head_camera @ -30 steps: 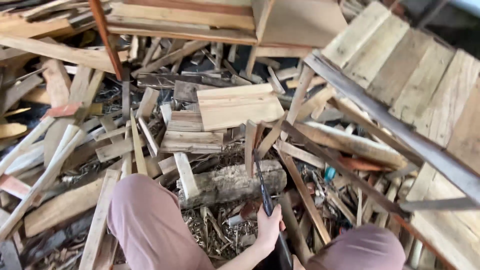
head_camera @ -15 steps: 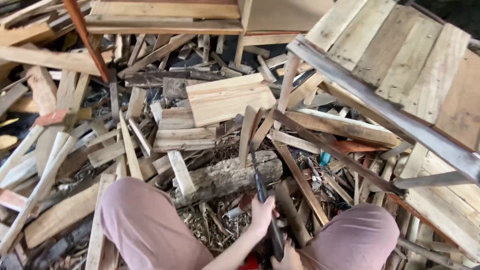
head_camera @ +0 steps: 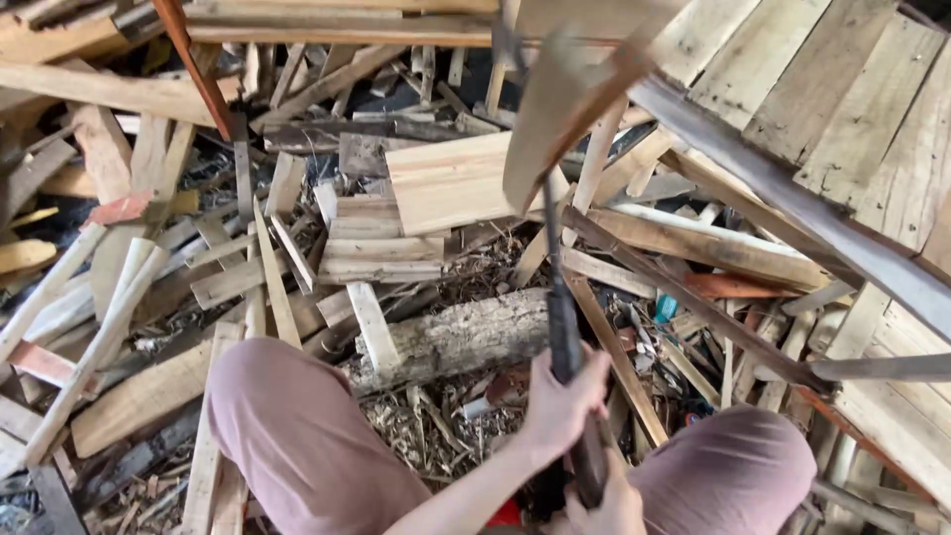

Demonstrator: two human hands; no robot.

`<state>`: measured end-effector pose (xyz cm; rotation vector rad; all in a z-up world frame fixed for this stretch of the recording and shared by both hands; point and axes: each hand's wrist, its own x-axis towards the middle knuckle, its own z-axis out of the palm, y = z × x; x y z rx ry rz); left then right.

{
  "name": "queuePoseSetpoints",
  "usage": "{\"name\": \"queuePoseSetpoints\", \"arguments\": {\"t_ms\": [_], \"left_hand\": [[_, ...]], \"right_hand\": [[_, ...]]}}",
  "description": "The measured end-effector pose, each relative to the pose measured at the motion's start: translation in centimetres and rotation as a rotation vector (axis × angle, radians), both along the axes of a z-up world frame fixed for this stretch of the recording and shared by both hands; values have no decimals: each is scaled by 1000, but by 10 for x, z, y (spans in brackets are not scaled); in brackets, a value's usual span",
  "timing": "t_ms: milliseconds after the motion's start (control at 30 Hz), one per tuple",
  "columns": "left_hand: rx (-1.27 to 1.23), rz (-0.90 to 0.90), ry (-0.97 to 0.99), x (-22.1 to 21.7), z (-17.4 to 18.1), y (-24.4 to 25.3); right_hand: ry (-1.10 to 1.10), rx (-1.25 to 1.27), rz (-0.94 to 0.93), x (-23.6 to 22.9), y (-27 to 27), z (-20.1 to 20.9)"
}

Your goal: Splitting wood scraps into smaller pieces using a hammer and a hand blade.

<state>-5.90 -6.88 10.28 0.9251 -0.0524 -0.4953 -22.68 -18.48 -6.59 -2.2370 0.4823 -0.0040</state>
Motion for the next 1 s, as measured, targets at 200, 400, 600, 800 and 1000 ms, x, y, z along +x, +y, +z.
{"name": "queuePoseSetpoints", "arguments": {"t_ms": [200, 400, 600, 800, 1000], "left_hand": [[296, 214, 493, -14, -151, 12], [84, 121, 184, 12, -26, 8], [121, 21, 0, 28, 10, -6], [209, 237, 586, -18, -207, -3], [281, 129, 408, -22, -187, 3]], "right_hand": [[531, -30, 86, -21, 1, -137], [79, 28, 4, 21, 5, 3], [131, -37, -175, 47, 35, 100], [504, -140, 19, -26, -5, -178], [367, 82, 235, -16, -13, -151]]}}
